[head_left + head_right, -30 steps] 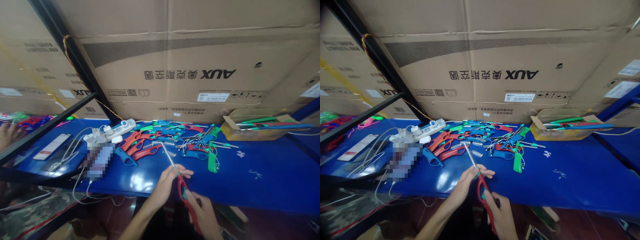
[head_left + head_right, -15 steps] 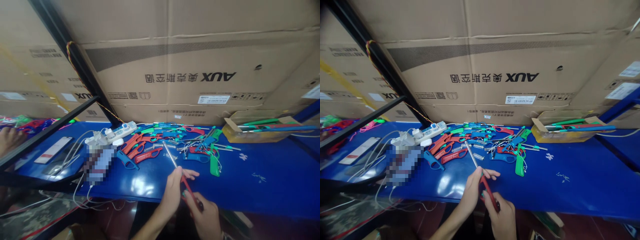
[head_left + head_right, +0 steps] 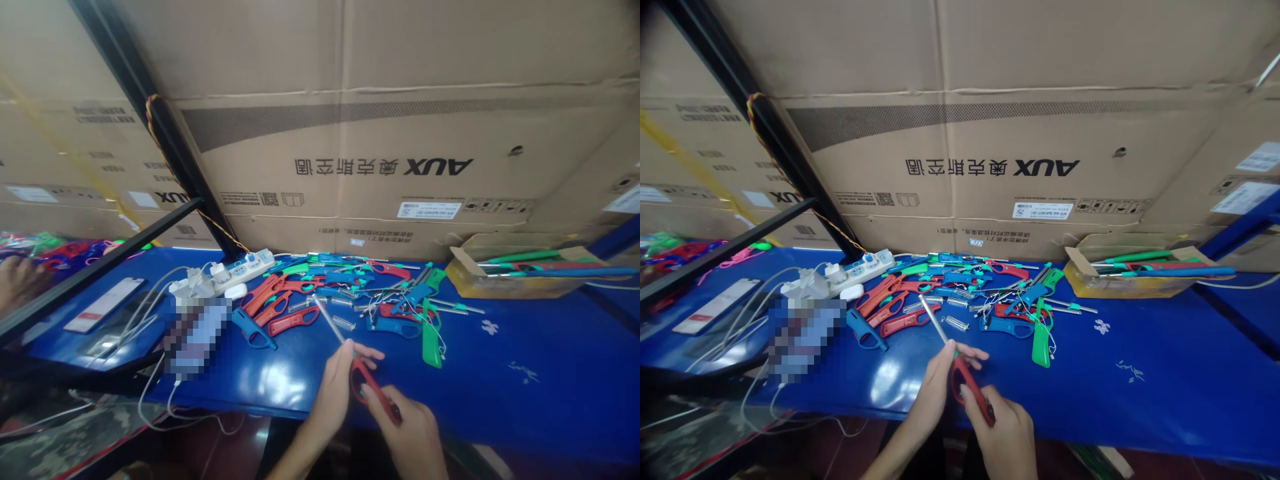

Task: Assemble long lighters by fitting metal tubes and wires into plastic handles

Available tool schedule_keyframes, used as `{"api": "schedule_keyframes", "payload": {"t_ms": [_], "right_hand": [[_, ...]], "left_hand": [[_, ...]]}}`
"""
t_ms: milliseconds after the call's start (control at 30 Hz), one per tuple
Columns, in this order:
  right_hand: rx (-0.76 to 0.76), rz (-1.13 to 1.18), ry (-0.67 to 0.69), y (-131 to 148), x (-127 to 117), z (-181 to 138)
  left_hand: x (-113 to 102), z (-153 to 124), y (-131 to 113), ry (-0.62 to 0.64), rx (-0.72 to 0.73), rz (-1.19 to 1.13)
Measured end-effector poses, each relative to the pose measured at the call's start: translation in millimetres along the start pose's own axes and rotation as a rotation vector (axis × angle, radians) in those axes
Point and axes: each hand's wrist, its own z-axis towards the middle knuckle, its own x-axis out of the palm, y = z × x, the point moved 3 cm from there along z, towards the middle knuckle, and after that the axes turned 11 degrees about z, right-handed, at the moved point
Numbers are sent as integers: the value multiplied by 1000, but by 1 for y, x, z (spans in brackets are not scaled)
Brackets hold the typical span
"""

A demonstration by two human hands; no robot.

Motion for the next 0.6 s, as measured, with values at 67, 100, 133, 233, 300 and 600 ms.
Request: {"api": "schedule_keyframes", "payload": {"t_ms": [67,100,133,233,300,600], "right_hand": [[-83,-151,13,-3,-1,3],[-121,-201,12,-4,-1,4],[-158,-229,18,-4,0,4],[-301,-240,27,0,3,0],[-407,-251,-4,1,4,-3],[-442,-375,-70,-14,-7,9]], "left_hand": [[-11,-1,10,-15,-46,32],[-16,-3,14,-4,-64,49],[-22,-4,18,-5,-81,65],[-40,-10,24,-30,-109,63],[-51,-15,26,-38,-133,57],[-78,-33,32,163,-345,378]]}}
